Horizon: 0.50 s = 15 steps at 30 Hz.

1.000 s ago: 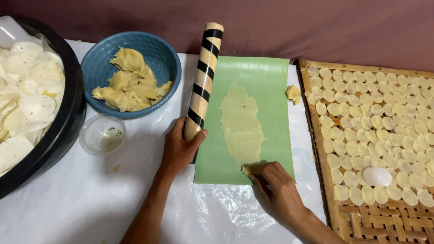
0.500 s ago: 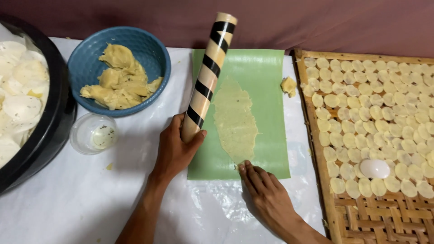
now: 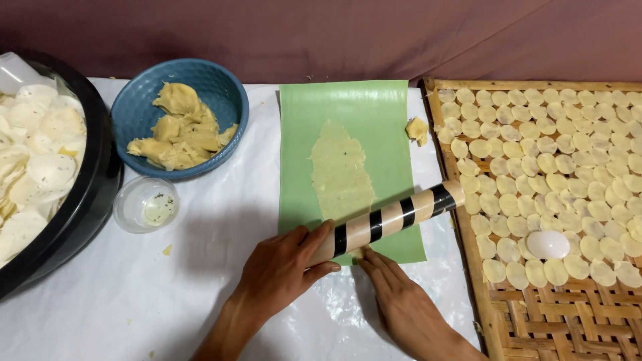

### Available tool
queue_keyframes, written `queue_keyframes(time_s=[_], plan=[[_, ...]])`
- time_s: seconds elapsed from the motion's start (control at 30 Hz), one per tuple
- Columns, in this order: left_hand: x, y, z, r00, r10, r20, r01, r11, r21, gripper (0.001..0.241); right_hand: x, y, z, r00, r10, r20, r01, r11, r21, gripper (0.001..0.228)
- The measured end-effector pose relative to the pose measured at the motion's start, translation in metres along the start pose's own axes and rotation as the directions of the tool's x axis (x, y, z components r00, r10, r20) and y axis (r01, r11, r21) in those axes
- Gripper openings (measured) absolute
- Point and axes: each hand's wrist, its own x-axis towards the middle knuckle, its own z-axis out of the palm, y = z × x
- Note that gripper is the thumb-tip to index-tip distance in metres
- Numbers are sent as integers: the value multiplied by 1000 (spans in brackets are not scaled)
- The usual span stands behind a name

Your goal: Flattening small portions of dough into thin discs using a rolling pin on a plastic mat.

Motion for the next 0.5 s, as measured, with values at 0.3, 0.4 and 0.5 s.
queue_keyframes(time_s=[0.3,0.4,0.5], plan=[[2,12,3,983,161,-94,-143,975,169,60,37,30,-45,949,4,-315,-31,996,-81,38],[4,14,9,982,166,-91,-141,963,231,62,44,46,-28,976,20,-219,-71,972,-226,57],[5,9,18,974,188,-125,-141,940,312,65,48,48,-25,980,2,-198,-57,961,-271,59]])
